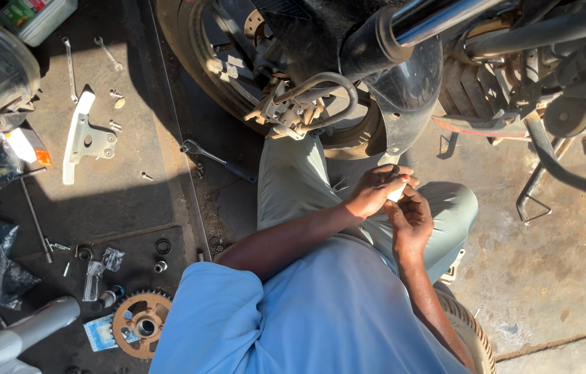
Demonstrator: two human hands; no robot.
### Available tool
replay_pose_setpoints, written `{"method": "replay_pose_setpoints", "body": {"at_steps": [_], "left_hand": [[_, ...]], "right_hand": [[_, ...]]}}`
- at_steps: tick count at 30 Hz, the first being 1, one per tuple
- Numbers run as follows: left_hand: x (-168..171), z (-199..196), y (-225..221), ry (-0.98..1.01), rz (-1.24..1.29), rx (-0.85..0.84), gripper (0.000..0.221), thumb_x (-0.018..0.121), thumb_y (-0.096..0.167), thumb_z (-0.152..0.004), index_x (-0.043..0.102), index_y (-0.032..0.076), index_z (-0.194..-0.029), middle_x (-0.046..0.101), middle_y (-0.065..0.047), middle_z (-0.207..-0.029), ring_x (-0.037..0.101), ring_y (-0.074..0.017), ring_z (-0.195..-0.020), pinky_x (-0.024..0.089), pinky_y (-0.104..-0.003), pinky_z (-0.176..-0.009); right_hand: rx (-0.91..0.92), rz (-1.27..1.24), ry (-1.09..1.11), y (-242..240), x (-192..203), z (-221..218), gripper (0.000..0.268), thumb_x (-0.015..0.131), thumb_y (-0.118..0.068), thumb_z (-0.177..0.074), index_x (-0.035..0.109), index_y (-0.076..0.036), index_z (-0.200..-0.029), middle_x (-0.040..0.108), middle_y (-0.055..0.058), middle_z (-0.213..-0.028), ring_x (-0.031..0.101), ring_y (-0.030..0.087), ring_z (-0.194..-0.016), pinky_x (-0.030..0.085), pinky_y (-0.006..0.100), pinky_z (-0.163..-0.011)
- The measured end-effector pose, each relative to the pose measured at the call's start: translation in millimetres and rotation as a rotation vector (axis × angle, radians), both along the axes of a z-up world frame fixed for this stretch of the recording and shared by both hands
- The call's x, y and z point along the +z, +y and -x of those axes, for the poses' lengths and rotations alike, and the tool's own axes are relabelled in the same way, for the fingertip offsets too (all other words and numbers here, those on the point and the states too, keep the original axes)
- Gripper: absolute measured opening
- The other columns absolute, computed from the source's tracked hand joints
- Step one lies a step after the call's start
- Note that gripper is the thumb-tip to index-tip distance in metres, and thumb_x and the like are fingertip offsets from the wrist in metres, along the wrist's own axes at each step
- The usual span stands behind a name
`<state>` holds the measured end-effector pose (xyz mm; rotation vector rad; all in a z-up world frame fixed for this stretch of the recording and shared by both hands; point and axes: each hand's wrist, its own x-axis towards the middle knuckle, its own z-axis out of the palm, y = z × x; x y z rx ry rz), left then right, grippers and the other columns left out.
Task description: The person manipulates internal wiring near the headlight of a motorcycle using pliers and handles a matchbox while sitting on the floor.
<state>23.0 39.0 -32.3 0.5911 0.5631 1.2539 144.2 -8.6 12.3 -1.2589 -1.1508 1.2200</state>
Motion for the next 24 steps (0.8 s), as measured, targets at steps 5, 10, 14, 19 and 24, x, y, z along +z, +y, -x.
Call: {"method": "replay_pose_setpoints", "body": {"at_steps": [5, 10, 14, 19, 24], "left_hand": [[32.9, 20.6, 13.6, -0.358, -0.035, -0.212, 0.049, 0.053, 0.022, -0.109, 0.049, -0.007, -0.148, 0.063, -0.021, -0.141, 0.063, -0.0269, -0.129, 0.048, -0.041, -0.112], [61.6, 36.9, 12.5, -0.136, -0.096, -0.219, 0.047, 0.054, 0.02, -0.109, 0.047, -0.002, -0.15, 0.061, -0.019, -0.143, 0.059, -0.0223, -0.132, 0.045, -0.037, -0.114], [57.7, 28.3, 4.5, -0.073, -0.044, -0.068, 0.05, 0.065, 0.017, -0.104, 0.05, -0.003, -0.148, 0.063, -0.017, -0.127, 0.063, -0.0232, -0.122, 0.05, -0.037, -0.106], [45.5, 20.7, 4.1, 0.049, 0.048, -0.014, 0.051, 0.073, 0.021, -0.101, 0.055, -0.004, -0.142, 0.065, -0.013, -0.12, 0.064, -0.0186, -0.109, 0.052, -0.034, -0.095], [54.8, 32.6, 11.0, 0.007, 0.176, -0.126, 0.043, 0.062, 0.03, -0.106, 0.057, -0.002, -0.134, 0.07, -0.016, -0.131, 0.063, -0.0216, -0.101, 0.053, -0.036, -0.091]], "right_hand": [[-0.074, -0.008, 0.133, 8.8, 7.0, -3.3, 0.033, 0.068, 0.007, -0.096, 0.061, 0.005, -0.128, 0.068, 0.01, -0.119, 0.067, 0.015, -0.106, 0.056, 0.029, -0.093], [-0.014, 0.012, 0.281, 15.9, 20.1, -0.7, 0.03, 0.069, -0.002, -0.101, 0.063, 0.008, -0.129, 0.07, 0.011, -0.115, 0.067, 0.017, -0.099, 0.057, 0.032, -0.09], [-0.001, 0.001, 0.112, 11.1, 19.3, 7.9, 0.039, 0.07, -0.003, -0.098, 0.061, 0.007, -0.134, 0.069, 0.011, -0.116, 0.066, 0.015, -0.1, 0.056, 0.031, -0.09], [-0.028, 0.046, 0.125, 9.9, 16.4, 10.2, 0.038, 0.068, -0.001, -0.097, 0.06, 0.007, -0.133, 0.069, 0.009, -0.114, 0.067, 0.015, -0.098, 0.058, 0.031, -0.089], [0.046, 0.017, 0.068, 15.1, 21.7, 2.6, 0.041, 0.065, 0.005, -0.098, 0.058, 0.01, -0.138, 0.066, 0.011, -0.116, 0.066, 0.017, -0.105, 0.056, 0.031, -0.095]]}}
